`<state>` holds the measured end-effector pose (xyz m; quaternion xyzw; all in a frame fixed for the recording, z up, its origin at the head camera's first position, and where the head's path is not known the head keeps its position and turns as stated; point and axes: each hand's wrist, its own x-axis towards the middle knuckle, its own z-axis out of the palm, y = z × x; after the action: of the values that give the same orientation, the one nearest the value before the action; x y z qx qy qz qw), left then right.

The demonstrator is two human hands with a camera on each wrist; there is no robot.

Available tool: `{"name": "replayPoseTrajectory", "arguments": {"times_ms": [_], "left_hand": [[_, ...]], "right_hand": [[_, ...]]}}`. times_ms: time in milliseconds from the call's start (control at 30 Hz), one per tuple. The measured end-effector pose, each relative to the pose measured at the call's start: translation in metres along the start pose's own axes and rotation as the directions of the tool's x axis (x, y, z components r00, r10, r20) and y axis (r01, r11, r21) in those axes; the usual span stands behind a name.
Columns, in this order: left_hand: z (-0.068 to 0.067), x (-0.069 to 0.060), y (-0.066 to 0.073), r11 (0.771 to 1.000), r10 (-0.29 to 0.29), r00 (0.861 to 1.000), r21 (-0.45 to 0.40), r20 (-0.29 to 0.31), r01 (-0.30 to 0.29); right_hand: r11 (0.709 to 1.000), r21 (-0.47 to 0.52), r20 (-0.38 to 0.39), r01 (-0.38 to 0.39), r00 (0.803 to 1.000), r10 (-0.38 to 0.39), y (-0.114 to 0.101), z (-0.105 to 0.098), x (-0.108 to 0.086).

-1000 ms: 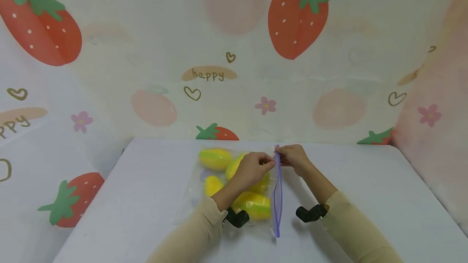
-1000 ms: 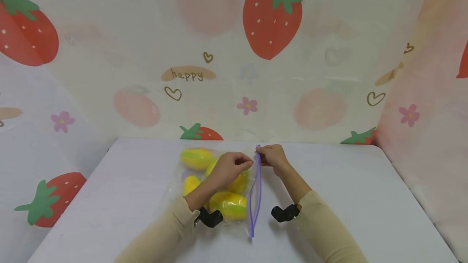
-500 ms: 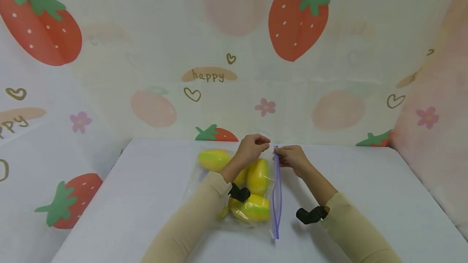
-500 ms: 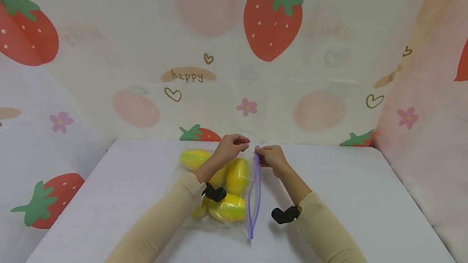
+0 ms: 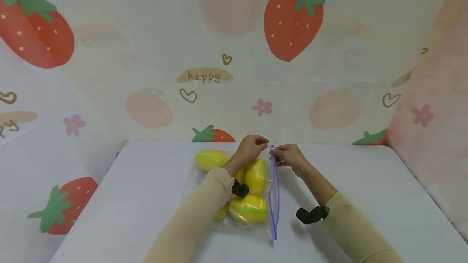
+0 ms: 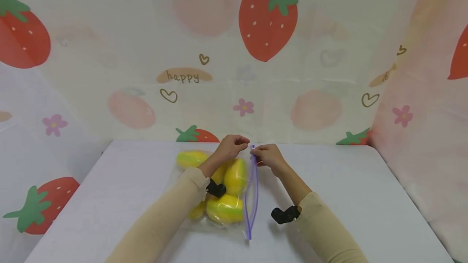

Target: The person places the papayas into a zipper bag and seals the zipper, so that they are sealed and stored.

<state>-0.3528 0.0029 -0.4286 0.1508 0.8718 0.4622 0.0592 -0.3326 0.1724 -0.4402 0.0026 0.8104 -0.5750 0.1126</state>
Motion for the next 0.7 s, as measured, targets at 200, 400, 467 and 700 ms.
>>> {"name": "replayPoseTrajectory", "arguments": {"times_ms": [200, 400, 467, 700], "left_hand": [[0.0002, 0.0026, 0.0015, 0.999, 0.022, 0.999, 0.044, 0.031, -0.023], [0.0025, 0.0046, 0.0008, 0.997, 0.034, 0.998, 0.073, 0.053, -0.038], [0.0029, 0.0048, 0.0003, 0.996, 0.046, 0.998, 0.072, 0.046, -0.050], [0.0033, 0.0052, -0.0003, 0.997, 0.044, 0.999, 0.068, 0.010, -0.045]], "right_hand": [[1.000, -0.020, 0.018, 0.023, 1.000, -0.022, -0.0007, 0.0002, -0.0013], [1.000, -0.014, 0.018, 0.023, 1.000, -0.023, -0.0010, -0.0014, -0.0012], [1.000, 0.000, 0.005, 0.011, 1.000, -0.011, -0.0010, -0.0012, -0.0008], [1.000, 0.025, -0.013, 0.015, 1.000, -0.014, -0.0016, 0.0006, -0.0015]]}}
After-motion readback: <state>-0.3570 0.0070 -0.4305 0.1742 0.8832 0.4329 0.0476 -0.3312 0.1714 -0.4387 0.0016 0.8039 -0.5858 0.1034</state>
